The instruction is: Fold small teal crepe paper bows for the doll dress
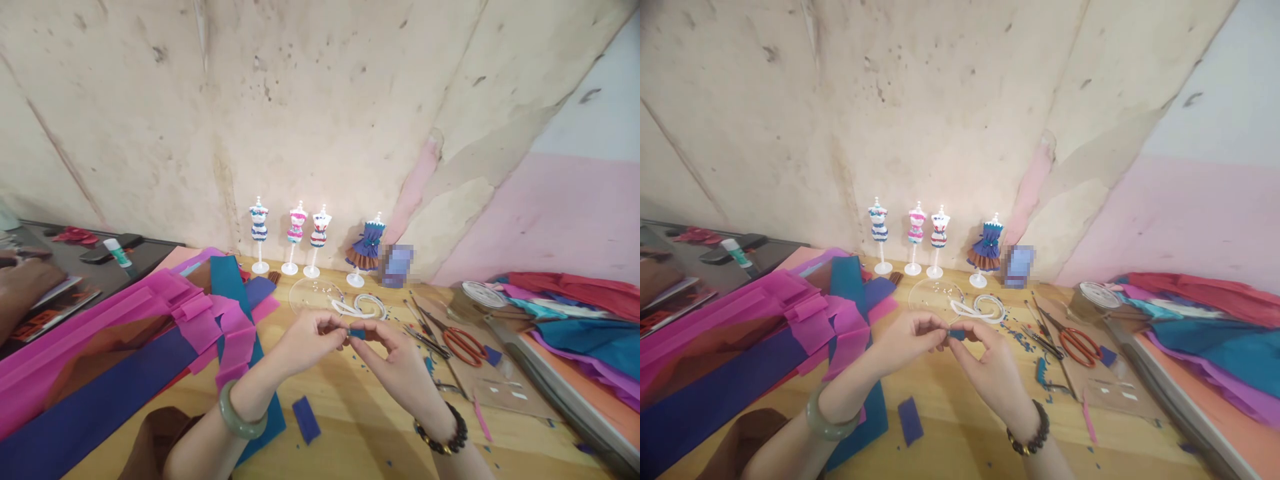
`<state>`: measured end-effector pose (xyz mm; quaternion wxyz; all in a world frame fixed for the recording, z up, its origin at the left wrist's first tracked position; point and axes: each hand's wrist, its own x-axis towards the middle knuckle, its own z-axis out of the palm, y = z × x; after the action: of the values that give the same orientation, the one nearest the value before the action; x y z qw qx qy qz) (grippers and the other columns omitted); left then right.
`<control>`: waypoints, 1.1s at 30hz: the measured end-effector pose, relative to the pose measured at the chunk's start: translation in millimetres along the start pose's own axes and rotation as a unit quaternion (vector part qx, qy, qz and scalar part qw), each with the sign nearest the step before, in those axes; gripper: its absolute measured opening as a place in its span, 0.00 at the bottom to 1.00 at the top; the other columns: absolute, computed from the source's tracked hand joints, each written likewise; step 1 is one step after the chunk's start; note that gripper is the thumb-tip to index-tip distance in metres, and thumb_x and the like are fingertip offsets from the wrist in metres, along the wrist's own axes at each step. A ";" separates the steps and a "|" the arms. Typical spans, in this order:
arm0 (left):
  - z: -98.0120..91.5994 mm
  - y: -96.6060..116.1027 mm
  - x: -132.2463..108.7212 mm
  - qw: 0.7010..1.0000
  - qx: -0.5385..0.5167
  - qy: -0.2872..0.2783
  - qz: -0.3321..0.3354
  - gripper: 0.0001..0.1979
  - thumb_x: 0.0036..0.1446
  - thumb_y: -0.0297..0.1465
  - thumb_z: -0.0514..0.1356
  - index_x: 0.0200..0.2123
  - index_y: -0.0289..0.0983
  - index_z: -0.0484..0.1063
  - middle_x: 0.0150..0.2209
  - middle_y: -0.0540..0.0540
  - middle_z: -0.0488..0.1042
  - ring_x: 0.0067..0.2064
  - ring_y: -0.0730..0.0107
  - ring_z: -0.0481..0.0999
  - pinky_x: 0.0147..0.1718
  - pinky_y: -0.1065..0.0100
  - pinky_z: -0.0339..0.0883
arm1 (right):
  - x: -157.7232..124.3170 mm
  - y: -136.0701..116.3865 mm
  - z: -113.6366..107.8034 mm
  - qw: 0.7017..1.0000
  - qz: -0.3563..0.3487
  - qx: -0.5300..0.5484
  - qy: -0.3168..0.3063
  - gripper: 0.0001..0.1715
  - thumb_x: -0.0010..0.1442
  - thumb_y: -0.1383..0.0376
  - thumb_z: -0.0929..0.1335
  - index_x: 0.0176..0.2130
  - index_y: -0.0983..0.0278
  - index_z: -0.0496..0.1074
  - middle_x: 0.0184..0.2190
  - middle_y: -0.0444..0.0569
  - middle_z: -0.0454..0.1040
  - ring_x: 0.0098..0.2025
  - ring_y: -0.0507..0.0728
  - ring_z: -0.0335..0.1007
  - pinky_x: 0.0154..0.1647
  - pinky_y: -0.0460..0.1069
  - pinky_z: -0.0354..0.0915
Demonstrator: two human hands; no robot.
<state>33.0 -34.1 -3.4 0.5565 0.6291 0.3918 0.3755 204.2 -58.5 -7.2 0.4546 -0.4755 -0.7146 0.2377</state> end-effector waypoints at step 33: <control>0.2 -4.5 -3.0 0.982 0.172 0.029 0.069 0.05 0.51 0.29 0.57 0.28 0.36 0.73 0.26 0.50 0.73 0.28 0.72 0.69 0.27 0.71 0.60 | 0.3 0.6 -1.7 1.000 -0.005 0.003 -0.017 0.08 0.56 0.62 0.67 0.31 0.61 0.76 0.32 0.50 0.80 0.36 0.58 0.76 0.37 0.51 0.71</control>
<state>31.6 -36.5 -8.0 0.4012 0.7296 0.4220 0.3586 205.9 -58.1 -6.8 0.4454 -0.4666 -0.7235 0.2459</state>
